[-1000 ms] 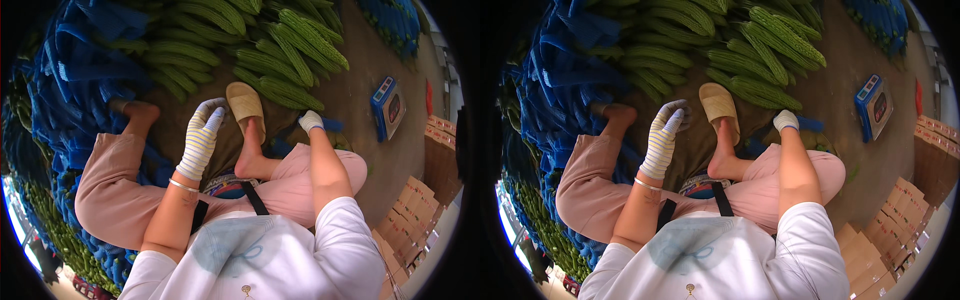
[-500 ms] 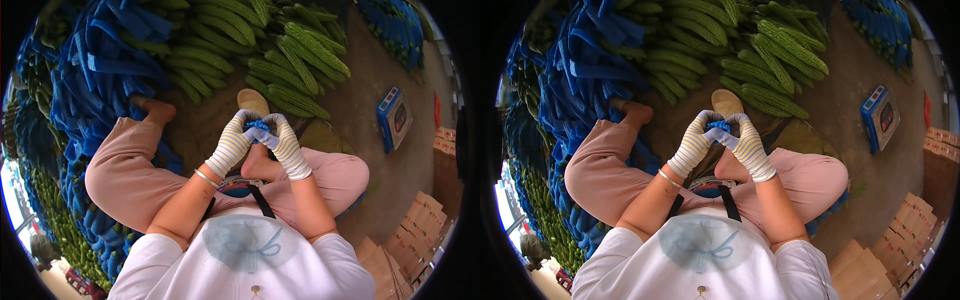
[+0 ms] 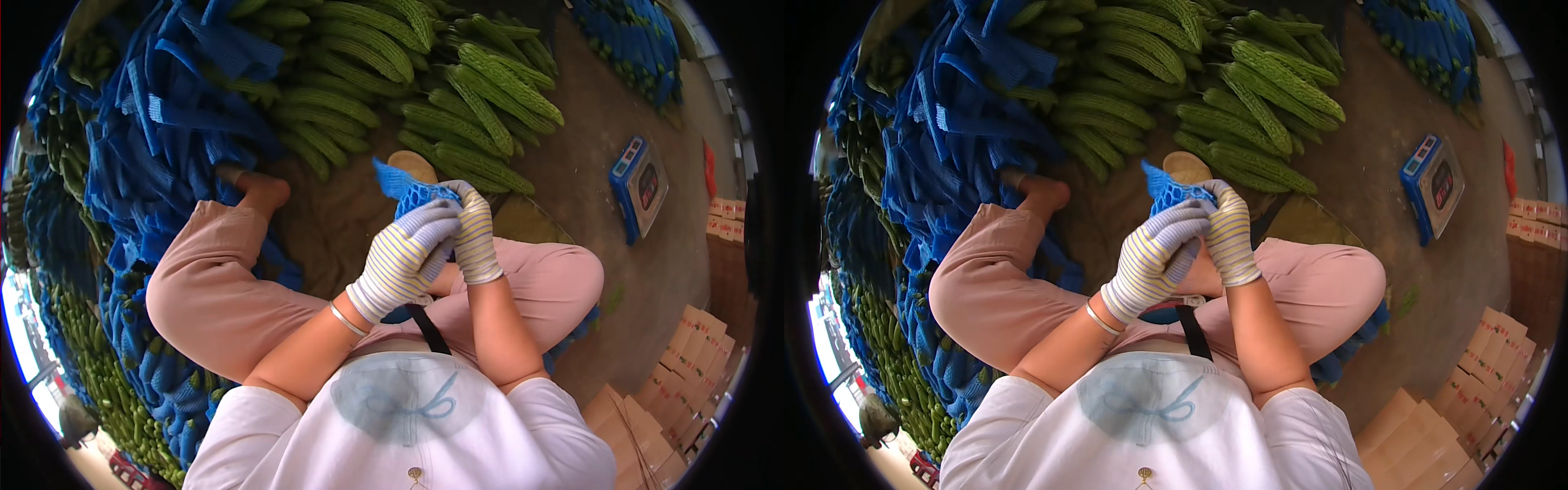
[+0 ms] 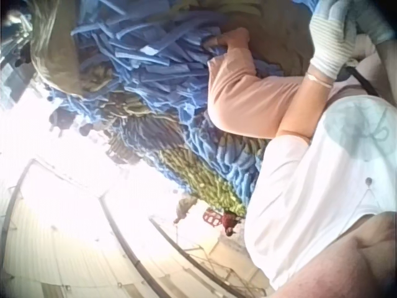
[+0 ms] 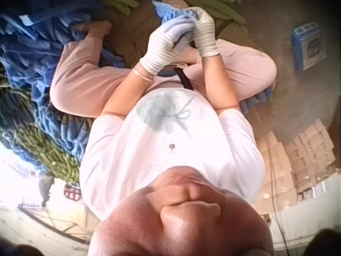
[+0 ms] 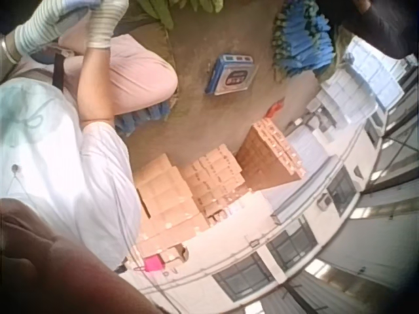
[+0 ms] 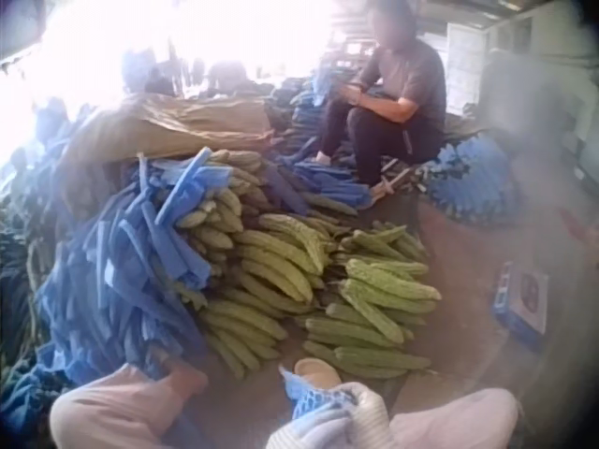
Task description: Wrapping individual bitter melons in blue mesh protective sleeves.
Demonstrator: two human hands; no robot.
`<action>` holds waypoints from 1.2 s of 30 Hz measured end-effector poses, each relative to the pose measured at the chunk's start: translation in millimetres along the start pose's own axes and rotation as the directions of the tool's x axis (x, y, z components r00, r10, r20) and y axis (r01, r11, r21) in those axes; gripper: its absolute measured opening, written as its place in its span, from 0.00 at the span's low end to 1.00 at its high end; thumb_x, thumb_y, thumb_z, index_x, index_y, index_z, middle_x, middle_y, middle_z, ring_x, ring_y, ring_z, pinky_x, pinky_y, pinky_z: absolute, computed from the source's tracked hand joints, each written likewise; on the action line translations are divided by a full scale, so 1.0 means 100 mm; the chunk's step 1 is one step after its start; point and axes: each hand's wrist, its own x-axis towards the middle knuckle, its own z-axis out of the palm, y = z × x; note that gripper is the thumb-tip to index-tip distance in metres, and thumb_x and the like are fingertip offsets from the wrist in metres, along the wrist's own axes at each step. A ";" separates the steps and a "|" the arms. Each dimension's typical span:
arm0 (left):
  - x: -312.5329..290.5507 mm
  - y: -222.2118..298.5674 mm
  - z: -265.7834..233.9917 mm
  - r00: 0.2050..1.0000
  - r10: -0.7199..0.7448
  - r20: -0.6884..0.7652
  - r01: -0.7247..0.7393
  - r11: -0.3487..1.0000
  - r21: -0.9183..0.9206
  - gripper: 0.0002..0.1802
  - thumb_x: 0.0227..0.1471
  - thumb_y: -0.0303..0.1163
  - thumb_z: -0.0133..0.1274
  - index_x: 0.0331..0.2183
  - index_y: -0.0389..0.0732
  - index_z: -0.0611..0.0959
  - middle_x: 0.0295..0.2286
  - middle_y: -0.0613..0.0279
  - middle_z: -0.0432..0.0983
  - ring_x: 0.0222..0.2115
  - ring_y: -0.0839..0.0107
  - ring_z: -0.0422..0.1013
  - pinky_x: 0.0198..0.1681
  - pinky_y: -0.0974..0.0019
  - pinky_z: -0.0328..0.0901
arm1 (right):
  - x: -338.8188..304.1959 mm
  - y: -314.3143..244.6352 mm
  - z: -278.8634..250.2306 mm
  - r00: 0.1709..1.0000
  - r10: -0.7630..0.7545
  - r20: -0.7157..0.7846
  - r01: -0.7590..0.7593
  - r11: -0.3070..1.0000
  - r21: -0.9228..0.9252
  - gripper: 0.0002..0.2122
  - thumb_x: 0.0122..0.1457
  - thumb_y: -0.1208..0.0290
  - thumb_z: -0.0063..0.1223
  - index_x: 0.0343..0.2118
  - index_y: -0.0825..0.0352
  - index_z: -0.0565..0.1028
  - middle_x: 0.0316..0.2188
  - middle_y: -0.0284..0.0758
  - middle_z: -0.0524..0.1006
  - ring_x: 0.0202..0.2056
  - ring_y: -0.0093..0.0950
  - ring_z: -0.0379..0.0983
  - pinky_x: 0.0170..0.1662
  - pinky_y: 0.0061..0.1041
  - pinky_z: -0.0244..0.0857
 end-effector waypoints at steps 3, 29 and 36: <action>-0.19 -0.44 0.04 0.978 -0.206 0.026 0.202 0.973 0.111 0.11 0.48 0.20 0.49 0.37 0.37 0.79 0.33 0.53 0.75 0.32 0.54 0.72 0.37 0.63 0.67 | -0.05 -0.18 0.03 0.980 0.200 0.020 -0.201 0.971 0.132 0.03 0.55 0.76 0.52 0.31 0.68 0.73 0.22 0.25 0.72 0.24 0.12 0.63 0.27 0.13 0.60; 0.40 -0.84 -0.04 0.983 0.108 0.147 -0.158 0.909 0.385 0.18 0.45 0.32 0.53 0.41 0.40 0.78 0.42 0.58 0.74 0.43 0.60 0.69 0.49 0.60 0.62 | -0.43 -0.22 0.25 0.671 0.392 0.629 -0.559 0.825 0.083 0.07 0.56 0.72 0.52 0.37 0.67 0.73 0.28 0.29 0.74 0.29 0.16 0.69 0.35 0.15 0.65; 0.33 -0.90 -0.09 0.963 -0.254 0.089 0.229 0.948 0.223 0.21 0.47 0.35 0.53 0.45 0.39 0.75 0.40 0.62 0.74 0.42 0.64 0.67 0.50 0.61 0.60 | 1.10 0.41 -1.11 0.979 0.204 0.009 -0.079 0.420 -0.904 0.14 0.53 0.66 0.52 0.41 0.66 0.73 0.38 0.40 0.77 0.41 0.35 0.73 0.44 0.32 0.66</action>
